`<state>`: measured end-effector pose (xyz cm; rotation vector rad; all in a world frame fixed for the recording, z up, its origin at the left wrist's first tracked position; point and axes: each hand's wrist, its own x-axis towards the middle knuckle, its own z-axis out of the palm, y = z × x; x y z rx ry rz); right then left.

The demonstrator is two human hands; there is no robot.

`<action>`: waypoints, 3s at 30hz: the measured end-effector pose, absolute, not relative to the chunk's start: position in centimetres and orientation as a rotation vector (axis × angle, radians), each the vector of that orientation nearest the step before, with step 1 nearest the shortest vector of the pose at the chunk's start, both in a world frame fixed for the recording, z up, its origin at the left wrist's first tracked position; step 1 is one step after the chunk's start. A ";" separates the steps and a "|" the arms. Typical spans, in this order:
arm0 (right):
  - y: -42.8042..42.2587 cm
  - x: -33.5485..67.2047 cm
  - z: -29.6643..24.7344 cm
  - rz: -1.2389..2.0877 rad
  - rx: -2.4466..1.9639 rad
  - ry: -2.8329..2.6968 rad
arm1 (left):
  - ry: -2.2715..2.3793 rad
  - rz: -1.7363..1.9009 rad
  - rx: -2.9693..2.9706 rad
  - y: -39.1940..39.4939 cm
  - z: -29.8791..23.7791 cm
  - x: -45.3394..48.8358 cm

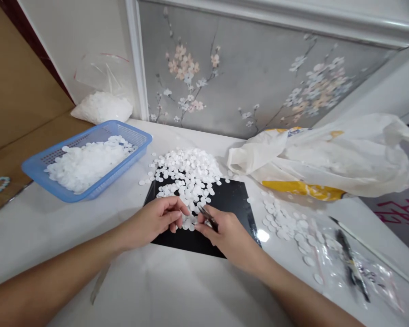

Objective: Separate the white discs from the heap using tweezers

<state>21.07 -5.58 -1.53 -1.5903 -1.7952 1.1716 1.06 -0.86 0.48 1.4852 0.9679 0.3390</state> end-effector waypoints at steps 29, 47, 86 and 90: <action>-5.5 22.2 -1.7 0.992 -1.530 -1.968 | 1.128 0.508 1.725 -0.6 0.2 1.9; -5.9 22.6 -1.2 1.076 -1.586 -1.906 | 1.126 0.287 1.855 -0.8 0.2 2.1; -5.3 24.3 0.0 1.256 -1.729 -1.849 | 0.872 0.206 1.196 -1.6 1.3 1.5; -6.0 23.9 0.3 1.310 -1.634 -2.017 | 0.866 0.204 1.157 -1.7 0.7 1.7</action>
